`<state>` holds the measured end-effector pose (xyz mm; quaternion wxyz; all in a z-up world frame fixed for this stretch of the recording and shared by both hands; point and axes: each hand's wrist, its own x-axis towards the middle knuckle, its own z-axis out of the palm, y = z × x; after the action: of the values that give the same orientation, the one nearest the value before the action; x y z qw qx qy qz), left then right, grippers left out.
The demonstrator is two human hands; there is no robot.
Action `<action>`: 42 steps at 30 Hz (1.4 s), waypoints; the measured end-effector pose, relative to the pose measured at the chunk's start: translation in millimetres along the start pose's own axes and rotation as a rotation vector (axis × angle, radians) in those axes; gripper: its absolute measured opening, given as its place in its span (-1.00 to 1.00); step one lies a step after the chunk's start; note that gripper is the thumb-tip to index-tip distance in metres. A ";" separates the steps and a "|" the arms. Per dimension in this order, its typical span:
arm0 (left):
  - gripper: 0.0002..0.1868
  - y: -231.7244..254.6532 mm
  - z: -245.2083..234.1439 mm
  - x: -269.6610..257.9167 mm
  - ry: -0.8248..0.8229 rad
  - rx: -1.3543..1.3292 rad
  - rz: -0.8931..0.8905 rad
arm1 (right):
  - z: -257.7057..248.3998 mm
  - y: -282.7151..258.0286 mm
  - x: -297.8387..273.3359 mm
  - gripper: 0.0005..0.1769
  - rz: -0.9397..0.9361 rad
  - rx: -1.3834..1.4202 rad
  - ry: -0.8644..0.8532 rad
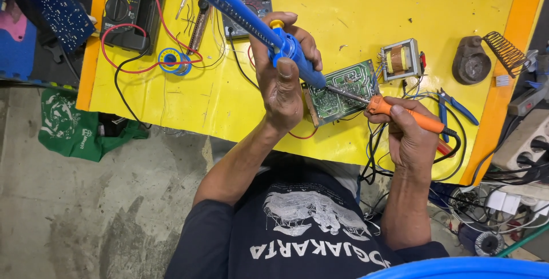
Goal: The person uses a soldering iron and a desoldering pump to remove components from a green circuit board. They then use a multimeter to test the board and continue soldering wires to the circuit board.
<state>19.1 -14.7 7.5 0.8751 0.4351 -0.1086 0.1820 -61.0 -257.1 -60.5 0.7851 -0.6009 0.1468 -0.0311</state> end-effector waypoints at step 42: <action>-0.51 -47.9 -104.7 -2.0 -0.488 1.904 0.251 | -117.7 -49.0 -6.4 -0.69 -0.857 -0.327 0.727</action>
<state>40.5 42.2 -90.4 0.0880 0.9678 -0.1397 0.1901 -92.3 -379.2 -40.3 0.4987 -0.6708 0.1535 -0.5270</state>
